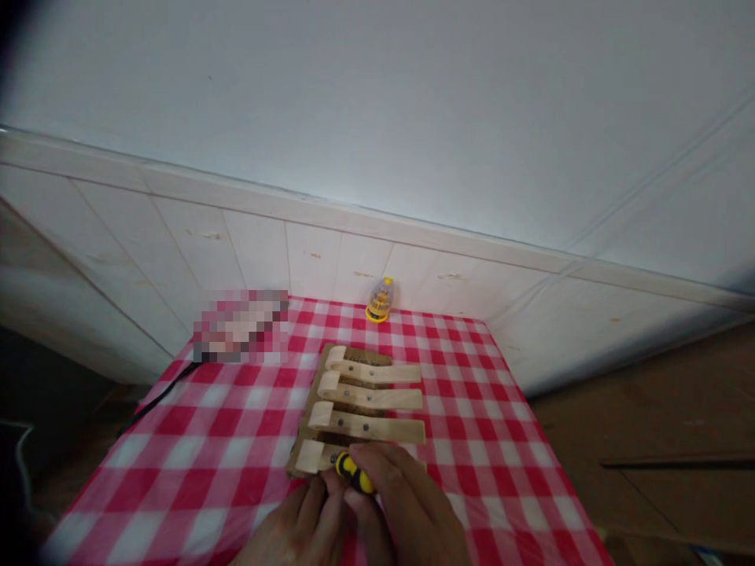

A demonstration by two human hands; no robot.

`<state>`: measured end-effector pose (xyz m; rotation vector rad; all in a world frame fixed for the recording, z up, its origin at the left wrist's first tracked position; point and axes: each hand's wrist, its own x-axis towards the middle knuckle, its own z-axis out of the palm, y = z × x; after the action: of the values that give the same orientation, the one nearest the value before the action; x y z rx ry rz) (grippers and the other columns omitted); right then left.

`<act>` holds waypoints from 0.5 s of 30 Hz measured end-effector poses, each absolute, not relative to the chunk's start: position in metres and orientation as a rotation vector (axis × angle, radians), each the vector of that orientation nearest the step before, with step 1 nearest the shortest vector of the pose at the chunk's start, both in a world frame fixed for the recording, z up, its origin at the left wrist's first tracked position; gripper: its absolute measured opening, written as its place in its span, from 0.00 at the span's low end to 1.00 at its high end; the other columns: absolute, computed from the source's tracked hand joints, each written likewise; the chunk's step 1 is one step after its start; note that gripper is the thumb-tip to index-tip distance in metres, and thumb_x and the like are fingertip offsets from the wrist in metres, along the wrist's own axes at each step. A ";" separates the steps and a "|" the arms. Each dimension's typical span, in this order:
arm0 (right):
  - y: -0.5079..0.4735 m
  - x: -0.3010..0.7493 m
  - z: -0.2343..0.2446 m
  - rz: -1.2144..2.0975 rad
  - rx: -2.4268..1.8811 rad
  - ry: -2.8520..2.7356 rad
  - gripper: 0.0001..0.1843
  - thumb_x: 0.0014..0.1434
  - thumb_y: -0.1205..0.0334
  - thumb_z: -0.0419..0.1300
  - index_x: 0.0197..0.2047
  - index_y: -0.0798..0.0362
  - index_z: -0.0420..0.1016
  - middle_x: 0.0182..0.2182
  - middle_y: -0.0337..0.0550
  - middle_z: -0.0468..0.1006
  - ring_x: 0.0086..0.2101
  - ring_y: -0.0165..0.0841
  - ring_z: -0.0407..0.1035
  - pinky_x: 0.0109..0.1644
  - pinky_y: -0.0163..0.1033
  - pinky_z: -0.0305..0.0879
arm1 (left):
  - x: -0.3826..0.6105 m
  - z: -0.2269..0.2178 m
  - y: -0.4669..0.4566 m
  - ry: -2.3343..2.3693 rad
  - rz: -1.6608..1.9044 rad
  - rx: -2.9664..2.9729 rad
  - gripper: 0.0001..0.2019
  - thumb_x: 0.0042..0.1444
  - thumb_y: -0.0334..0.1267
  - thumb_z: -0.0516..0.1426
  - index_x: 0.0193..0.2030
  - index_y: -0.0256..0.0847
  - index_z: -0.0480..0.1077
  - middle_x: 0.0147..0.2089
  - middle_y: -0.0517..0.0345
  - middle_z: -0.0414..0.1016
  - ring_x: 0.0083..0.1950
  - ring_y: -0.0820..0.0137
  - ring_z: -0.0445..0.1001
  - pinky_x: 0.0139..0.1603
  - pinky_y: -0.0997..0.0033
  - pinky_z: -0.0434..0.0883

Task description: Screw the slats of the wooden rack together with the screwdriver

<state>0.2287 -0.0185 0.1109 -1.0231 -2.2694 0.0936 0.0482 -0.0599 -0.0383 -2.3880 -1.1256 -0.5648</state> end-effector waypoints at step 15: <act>-0.017 0.213 0.108 0.218 -1.056 -2.122 0.11 0.71 0.63 0.62 0.55 0.48 0.79 0.47 0.44 0.88 0.46 0.36 0.86 0.49 0.35 0.84 | 0.048 -0.024 -0.059 -1.131 -0.565 -2.381 0.14 0.68 0.29 0.53 0.57 0.27 0.72 0.45 0.42 0.76 0.36 0.65 0.74 0.34 0.66 0.76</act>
<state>0.2131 -0.0172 0.1080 -1.0558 -2.1219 0.2179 0.0479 -0.0590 -0.0244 -2.3813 -1.1315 -0.5649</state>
